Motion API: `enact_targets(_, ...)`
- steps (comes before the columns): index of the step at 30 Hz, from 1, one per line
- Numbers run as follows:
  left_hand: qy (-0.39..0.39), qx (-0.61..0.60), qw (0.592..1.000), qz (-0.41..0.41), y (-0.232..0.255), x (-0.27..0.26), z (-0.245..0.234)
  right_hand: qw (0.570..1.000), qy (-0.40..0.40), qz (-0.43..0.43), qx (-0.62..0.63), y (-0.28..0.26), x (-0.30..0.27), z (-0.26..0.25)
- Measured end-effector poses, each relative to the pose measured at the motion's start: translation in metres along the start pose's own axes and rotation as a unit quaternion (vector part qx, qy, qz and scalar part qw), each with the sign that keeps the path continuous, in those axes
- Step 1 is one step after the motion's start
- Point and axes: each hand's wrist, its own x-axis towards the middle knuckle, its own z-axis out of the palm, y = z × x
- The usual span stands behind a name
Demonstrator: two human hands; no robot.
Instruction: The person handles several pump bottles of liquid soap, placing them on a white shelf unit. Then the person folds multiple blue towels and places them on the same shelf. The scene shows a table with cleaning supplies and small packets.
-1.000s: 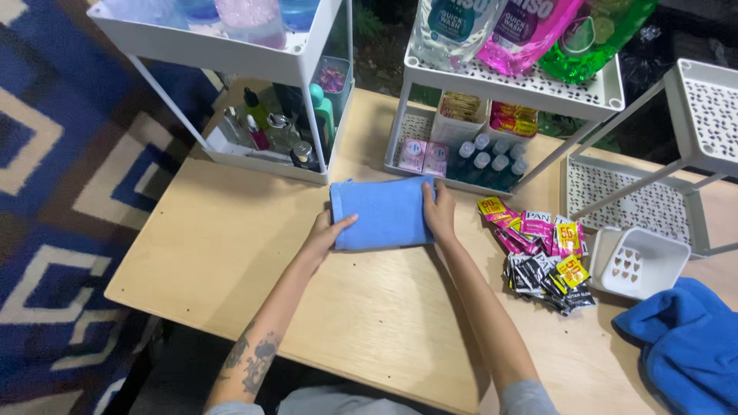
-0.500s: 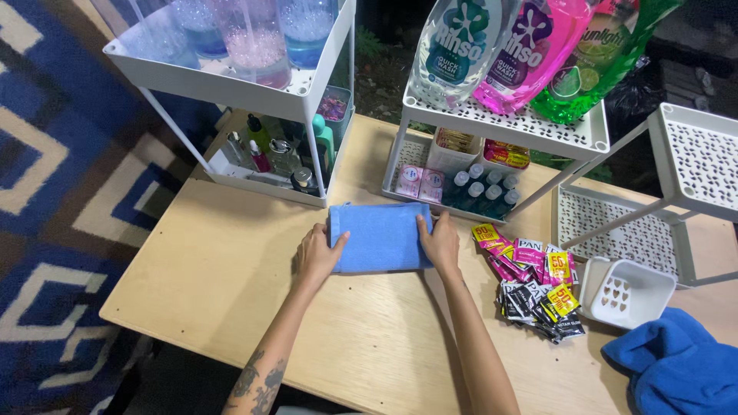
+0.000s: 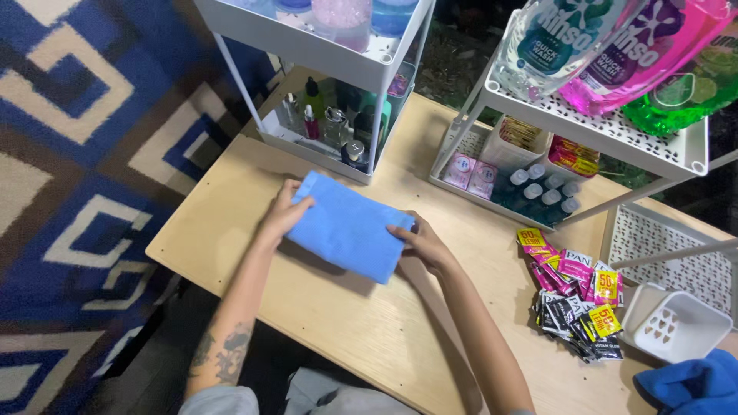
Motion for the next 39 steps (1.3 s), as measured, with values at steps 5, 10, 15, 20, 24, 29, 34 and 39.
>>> enact_targets(5, 0.039, 0.21, 0.975, 0.057, 0.003, 0.02, -0.087, 0.989, 0.028, -0.099, -0.11, -0.022, 0.04, 0.088)
enact_targets(10, 0.161, 0.385, 0.901, 0.116, 0.031, -0.036, -0.058, 0.914, 0.118, -0.226, -0.316, -0.021, 0.038, 0.092)
enact_targets(15, 0.148, 0.453, 0.854, 0.209, 0.075, -0.083, 0.007, 0.927, 0.095, -0.219, -0.29, -0.027, -0.025, 0.03)
enact_targets(20, 0.089, 0.362, 0.879, 0.296, 0.135, -0.114, 0.072, 0.943, 0.13, -0.17, -0.254, -0.034, -0.141, -0.071)
enact_targets(24, -0.083, 0.257, 0.843, 0.465, 0.187, -0.164, 0.19, 0.923, 0.297, -0.13, -0.208, -0.015, -0.239, -0.143)
enact_targets(29, -0.235, 0.168, 0.765, 0.575, 0.238, -0.24, 0.344, 0.831, 0.505, -0.093, -0.216, 0.03, -0.367, -0.195)
enact_targets(34, -0.332, 0.128, 0.696, 0.623, 0.241, -0.313, 0.48, 0.701, 0.644, 0.013, -0.306, 0.082, -0.458, -0.231)
enact_targets(39, -0.245, 0.189, 0.636, 0.707, 0.224, -0.35, 0.576, 0.622, 0.606, -0.066, -0.492, 0.128, -0.473, -0.27)
